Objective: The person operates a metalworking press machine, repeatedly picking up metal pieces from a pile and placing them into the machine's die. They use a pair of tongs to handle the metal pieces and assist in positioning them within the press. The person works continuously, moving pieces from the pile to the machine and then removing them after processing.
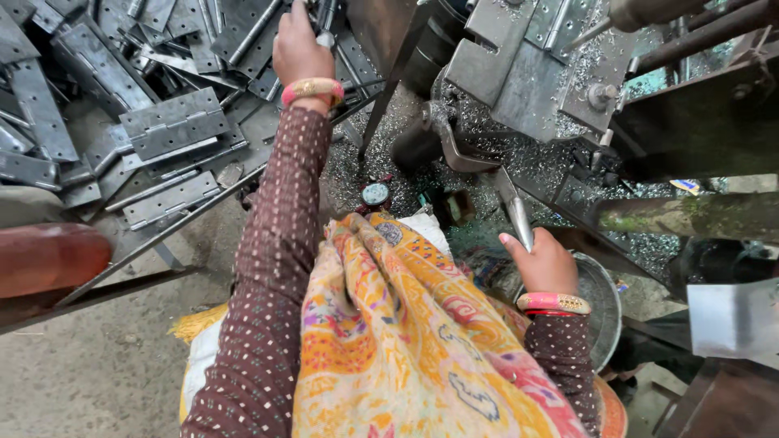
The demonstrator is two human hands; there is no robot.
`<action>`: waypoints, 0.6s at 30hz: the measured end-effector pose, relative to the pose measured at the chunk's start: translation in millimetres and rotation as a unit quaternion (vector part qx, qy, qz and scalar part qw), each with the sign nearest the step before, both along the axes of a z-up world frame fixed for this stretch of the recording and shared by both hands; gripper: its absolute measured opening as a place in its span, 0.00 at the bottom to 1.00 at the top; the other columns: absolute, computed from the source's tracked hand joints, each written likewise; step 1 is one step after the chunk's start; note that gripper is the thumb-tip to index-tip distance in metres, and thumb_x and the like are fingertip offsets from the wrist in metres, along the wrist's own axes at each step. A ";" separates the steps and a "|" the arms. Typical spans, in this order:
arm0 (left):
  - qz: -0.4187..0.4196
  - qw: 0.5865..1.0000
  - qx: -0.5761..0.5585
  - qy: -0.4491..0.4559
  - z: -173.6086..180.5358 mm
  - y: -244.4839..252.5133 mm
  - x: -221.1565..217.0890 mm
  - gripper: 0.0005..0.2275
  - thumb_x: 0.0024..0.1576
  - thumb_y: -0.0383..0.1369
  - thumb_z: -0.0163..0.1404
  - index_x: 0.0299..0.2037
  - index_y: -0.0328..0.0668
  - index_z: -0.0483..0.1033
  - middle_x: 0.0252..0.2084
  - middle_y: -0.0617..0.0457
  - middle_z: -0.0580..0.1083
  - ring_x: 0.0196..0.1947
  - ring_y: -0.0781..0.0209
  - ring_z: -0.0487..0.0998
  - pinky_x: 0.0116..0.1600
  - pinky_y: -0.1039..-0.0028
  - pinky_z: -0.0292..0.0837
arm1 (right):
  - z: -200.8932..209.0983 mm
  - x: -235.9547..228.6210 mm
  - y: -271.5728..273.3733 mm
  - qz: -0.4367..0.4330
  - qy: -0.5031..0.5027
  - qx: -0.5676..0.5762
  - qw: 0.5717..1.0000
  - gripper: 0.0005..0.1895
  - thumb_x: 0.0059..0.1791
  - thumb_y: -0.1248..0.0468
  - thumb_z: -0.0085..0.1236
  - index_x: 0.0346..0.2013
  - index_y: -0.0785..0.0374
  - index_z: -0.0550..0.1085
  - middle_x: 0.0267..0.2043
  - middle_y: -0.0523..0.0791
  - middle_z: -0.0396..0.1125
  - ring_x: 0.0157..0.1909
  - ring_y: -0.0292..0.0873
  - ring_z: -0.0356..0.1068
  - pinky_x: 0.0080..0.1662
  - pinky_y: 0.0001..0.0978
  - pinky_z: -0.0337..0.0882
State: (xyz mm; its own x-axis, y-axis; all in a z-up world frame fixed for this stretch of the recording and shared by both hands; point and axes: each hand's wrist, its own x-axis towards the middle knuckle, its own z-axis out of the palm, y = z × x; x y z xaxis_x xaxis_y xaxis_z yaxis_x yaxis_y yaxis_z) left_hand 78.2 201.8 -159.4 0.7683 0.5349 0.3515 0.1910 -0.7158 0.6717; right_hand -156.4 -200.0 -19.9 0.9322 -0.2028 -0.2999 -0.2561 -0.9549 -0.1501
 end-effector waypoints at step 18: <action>-0.261 0.938 0.214 -0.073 175.7 -153.9 -47.9 0.19 0.58 0.47 0.51 0.50 0.40 0.77 0.58 0.46 0.70 0.63 0.46 0.67 0.68 0.44 0.51 | 7.5 -0.9 11.6 -0.023 -0.010 0.016 1.000 0.28 0.49 0.40 0.59 0.34 0.65 0.73 0.33 0.58 0.72 0.39 0.65 0.73 0.41 0.56 0.69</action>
State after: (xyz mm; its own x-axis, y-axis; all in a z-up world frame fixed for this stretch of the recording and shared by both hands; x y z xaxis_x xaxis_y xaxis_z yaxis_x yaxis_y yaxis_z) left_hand 30.3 47.9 16.2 0.8134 -0.1159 0.5700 -0.3329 -0.8964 0.2928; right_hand -157.3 -188.4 -12.4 0.9281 -0.2357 -0.2884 -0.2956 -0.9372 -0.1854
